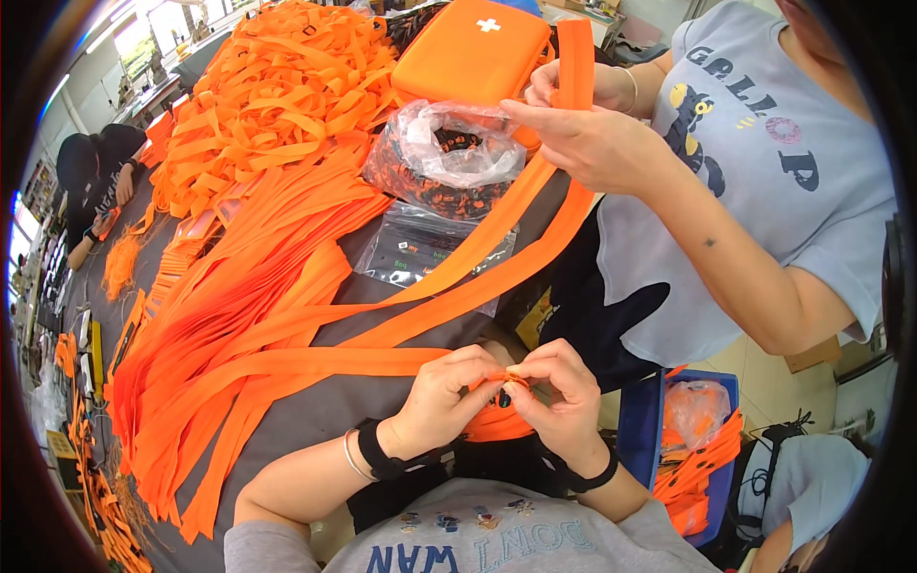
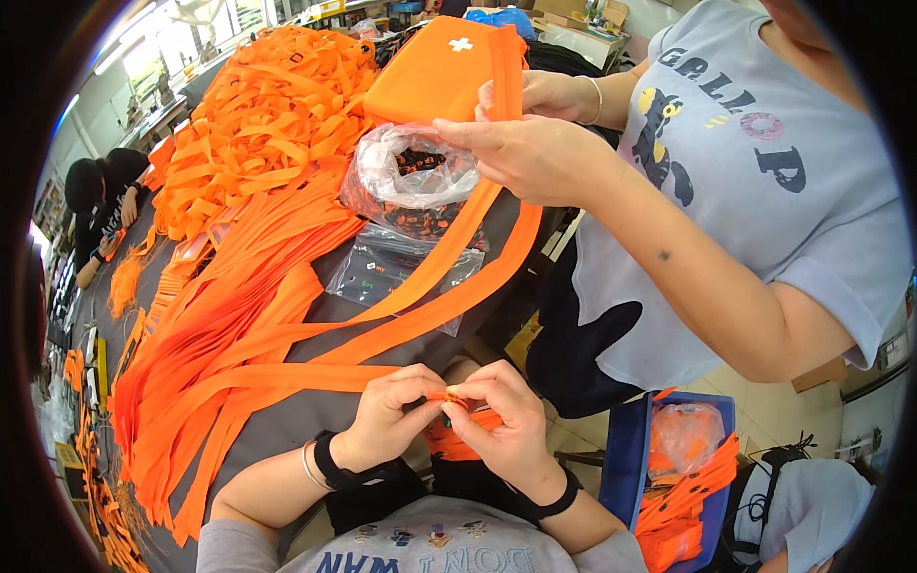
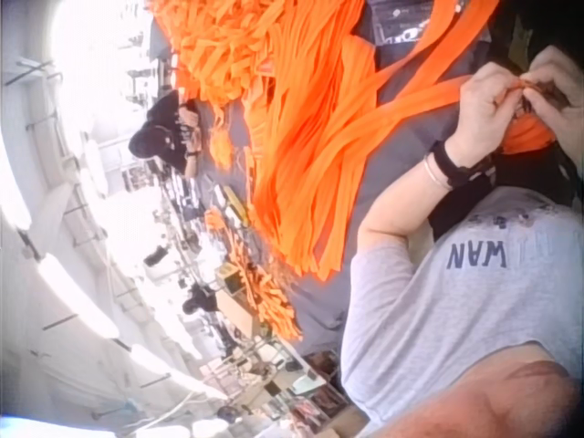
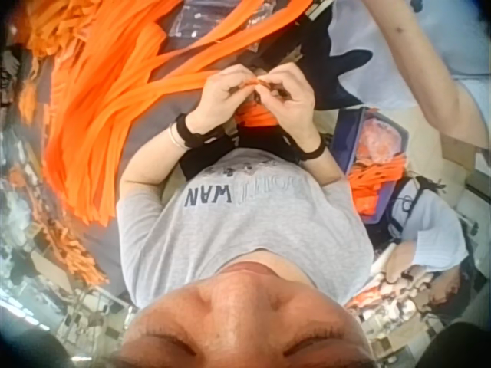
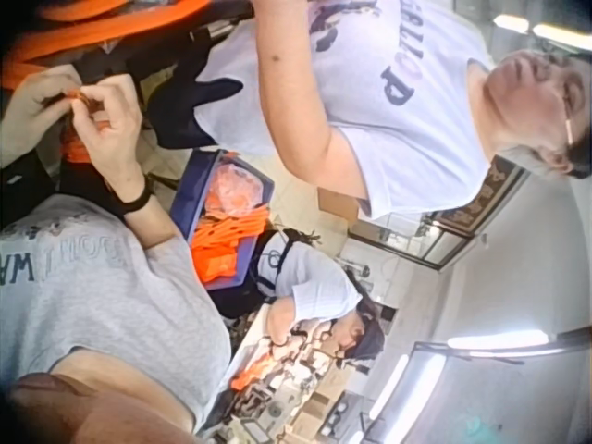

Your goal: The recorder is sorting and preparing long orange straps, possibly for manufacturing or assembly, by checking and bundling them.

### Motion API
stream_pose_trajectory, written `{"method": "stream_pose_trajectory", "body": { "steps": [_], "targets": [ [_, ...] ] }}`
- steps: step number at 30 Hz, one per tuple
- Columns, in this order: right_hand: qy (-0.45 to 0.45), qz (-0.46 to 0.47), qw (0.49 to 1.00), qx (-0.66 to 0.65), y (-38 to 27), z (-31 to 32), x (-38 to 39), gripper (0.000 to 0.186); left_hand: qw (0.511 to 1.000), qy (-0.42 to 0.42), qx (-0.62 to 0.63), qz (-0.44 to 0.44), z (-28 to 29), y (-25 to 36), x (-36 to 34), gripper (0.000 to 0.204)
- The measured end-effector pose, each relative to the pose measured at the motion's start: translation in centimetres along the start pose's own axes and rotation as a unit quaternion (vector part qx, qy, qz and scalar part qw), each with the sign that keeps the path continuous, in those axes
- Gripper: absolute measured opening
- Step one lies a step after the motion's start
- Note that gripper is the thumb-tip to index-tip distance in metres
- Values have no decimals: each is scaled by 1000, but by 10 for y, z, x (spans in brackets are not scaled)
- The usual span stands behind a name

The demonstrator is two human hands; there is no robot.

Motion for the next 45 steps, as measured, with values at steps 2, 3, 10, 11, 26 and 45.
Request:
{"method": "stream_pose_trajectory", "body": {
  "steps": [2,3,10,11,26,45],
  "targets": [
    [-1,0,1000,12,1,-1,0,15,1000,5,1,0,0,0,0,12],
    [-2,-2,1000,22,2,-2,0,16,1000,10,1,1,0,-1,1,11],
    [-9,-72,978,-195,23,-2,1,9,994,-29,78,74,-2,-14,2,8],
    [-13,-83,968,-238,29,-2,1,4,989,-43,108,91,-4,-17,2,8],
    [-26,-101,965,-242,28,-2,3,13,991,-30,102,80,0,-14,0,12],
    [-5,37,989,141,-7,-5,-2,18,999,34,9,11,-1,-5,1,15]
  ]
}}
Point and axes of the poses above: each hand's wrist, its own x-axis away from the middle knuckle, its own z-axis out of the back of the hand, y = z × x, the point moved 2 cm from there along -x, towards the middle knuckle, and after that the axes turned 14 degrees about -y, right-handed, at the moved point
